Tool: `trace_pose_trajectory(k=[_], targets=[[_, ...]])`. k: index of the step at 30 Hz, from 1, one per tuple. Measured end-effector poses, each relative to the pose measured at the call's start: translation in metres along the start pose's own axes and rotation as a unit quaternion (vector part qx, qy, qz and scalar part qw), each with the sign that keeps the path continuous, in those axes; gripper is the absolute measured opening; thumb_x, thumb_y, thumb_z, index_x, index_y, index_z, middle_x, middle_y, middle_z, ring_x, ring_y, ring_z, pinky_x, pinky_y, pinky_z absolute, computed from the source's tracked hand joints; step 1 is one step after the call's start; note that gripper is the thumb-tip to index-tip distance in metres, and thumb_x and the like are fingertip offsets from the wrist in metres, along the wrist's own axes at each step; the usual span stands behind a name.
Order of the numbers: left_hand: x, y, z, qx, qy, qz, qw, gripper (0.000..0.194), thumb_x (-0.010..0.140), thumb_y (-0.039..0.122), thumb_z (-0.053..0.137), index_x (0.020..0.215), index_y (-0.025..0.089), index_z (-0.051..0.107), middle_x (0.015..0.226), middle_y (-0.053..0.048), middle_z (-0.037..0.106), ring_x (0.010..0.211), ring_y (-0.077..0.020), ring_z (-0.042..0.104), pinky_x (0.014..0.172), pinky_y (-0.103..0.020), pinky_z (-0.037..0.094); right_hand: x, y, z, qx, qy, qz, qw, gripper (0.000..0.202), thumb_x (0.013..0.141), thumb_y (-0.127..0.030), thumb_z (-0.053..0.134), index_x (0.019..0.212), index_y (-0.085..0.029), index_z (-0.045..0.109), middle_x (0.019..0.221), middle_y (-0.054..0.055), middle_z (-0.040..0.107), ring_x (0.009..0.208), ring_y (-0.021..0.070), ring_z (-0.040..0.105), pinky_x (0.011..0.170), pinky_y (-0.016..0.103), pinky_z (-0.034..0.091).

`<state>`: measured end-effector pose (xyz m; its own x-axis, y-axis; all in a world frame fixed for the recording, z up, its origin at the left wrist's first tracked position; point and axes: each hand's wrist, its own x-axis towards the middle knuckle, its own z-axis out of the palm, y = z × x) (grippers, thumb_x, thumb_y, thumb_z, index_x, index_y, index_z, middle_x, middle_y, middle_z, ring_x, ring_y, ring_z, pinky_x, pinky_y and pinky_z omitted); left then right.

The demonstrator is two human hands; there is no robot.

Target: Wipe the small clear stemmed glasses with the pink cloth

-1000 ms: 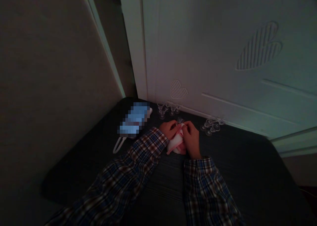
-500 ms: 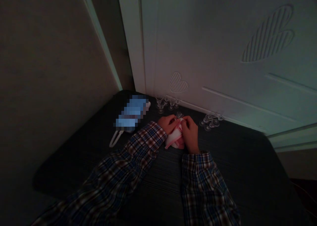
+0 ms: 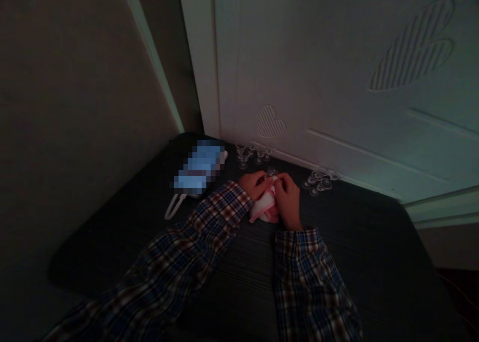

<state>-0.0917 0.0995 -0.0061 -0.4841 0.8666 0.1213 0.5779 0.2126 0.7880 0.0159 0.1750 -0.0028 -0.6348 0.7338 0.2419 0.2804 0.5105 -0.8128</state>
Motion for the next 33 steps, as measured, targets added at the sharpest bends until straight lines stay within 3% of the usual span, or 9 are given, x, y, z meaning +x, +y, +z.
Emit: trace_pose_trajectory(k=[33], targets=[[0.0005,-0.0033,0.0008,-0.009,-0.005,0.006,1.0,0.037,0.081,0.046,0.035,0.074,0.016,0.054,0.064,0.001,0.056,0.06,-0.0104,0.05,0.053,-0.02,0.032,-0.0001,0.0002,0.0001,0.005,0.001,-0.005,1.0,0.019,0.08,-0.028,0.036,0.076,-0.018,0.053,0.067,-0.003,0.053,0.061,0.0091,0.048,0.056,0.02,0.033]])
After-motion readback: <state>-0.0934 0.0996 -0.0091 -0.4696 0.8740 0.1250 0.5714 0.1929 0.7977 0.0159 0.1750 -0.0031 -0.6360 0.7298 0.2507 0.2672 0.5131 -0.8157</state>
